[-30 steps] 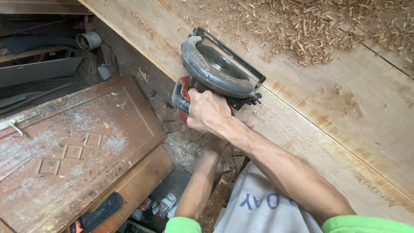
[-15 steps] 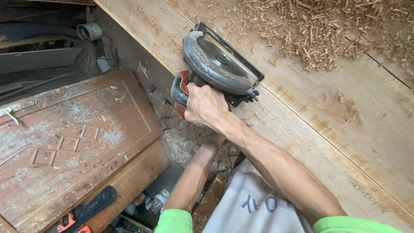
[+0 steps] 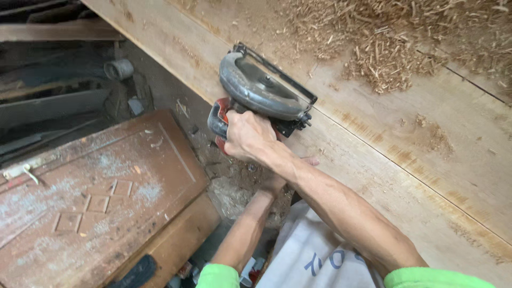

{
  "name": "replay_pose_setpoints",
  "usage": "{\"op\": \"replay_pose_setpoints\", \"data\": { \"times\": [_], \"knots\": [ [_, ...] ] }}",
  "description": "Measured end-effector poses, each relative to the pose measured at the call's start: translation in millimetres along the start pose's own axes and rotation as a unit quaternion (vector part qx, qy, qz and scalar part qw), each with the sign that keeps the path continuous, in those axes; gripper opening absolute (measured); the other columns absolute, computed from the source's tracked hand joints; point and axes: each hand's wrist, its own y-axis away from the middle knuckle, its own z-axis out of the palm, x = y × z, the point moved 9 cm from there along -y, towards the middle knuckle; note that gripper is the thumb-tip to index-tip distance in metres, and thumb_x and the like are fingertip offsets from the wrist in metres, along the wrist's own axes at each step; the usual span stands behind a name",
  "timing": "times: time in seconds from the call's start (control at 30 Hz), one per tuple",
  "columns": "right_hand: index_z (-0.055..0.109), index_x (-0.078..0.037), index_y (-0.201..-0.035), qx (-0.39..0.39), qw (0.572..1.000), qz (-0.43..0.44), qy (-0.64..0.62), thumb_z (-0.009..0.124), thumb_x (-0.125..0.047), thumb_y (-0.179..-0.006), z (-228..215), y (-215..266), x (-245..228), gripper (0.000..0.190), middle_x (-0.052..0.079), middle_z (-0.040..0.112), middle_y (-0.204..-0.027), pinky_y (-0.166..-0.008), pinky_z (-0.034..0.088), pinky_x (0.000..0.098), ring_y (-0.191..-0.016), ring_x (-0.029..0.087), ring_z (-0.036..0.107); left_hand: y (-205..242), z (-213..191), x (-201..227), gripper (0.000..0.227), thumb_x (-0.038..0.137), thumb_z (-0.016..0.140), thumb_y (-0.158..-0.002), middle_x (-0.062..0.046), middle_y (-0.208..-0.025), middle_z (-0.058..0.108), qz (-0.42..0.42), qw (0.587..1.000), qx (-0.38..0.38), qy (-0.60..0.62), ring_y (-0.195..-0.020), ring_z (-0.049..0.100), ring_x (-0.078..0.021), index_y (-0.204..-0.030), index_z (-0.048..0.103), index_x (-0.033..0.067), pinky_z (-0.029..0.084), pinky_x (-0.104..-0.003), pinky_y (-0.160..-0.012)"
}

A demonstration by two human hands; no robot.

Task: The person uses a circular saw to cut a long plank of wood on a workbench. They guide the saw along a marked line, producing sawdust as the cut progresses.

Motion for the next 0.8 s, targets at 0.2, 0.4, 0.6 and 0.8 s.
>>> {"op": "replay_pose_setpoints", "data": {
  "times": [0.2, 0.4, 0.6, 0.8],
  "knots": [
    [0.068, 0.001, -0.105, 0.000, 1.000, 0.002, 0.011, 0.075, -0.023, -0.076, 8.6, -9.8, 1.4, 0.038, 0.028, 0.073, -0.089, -0.075, 0.060, 0.0511, -0.084, 0.044, 0.074, -3.7, -14.3, 2.3, 0.073, 0.043, 0.065, -0.096, -0.015, -0.141, 0.041, 0.000, 1.000, 0.007, -0.002, -0.134, 0.038, -0.0256, -0.146, 0.033, -0.0005, 0.031, -0.040, -0.113],
    [0.064, 0.006, -0.110, -0.023, 1.000, 0.017, 0.007, 0.072, -0.021, -0.079, 11.0, -13.2, 1.4, 0.041, 0.032, 0.071, -0.091, -0.075, 0.061, 0.0520, -0.085, 0.046, 0.074, -10.4, -40.0, -4.7, 0.076, 0.044, 0.065, -0.095, -0.016, -0.142, 0.039, -0.024, 0.998, -0.033, 0.050, -0.135, 0.036, -0.0267, -0.146, 0.032, -0.0009, 0.030, -0.041, -0.114],
    [0.063, 0.004, -0.115, -0.018, 1.000, 0.018, 0.001, 0.073, -0.023, -0.080, 7.1, -16.1, -4.7, 0.045, 0.033, 0.070, -0.092, -0.077, 0.060, 0.0531, -0.086, 0.048, 0.073, -7.6, -43.1, -3.2, 0.078, 0.045, 0.065, -0.094, -0.017, -0.144, 0.038, -0.024, 0.997, -0.065, 0.028, -0.136, 0.034, -0.0278, -0.147, 0.031, -0.0014, 0.028, -0.042, -0.114],
    [0.066, 0.001, -0.111, -0.026, 0.999, 0.026, 0.032, 0.072, -0.021, -0.079, 12.1, -27.8, -7.0, 0.039, 0.031, 0.072, -0.093, -0.077, 0.060, 0.0533, -0.088, 0.047, 0.073, -9.3, -43.1, -13.9, 0.081, 0.046, 0.065, -0.094, -0.018, -0.145, 0.037, -0.025, 0.998, -0.046, 0.040, -0.137, 0.033, -0.0288, -0.148, 0.029, -0.0019, 0.027, -0.043, -0.115]
  ]
}}
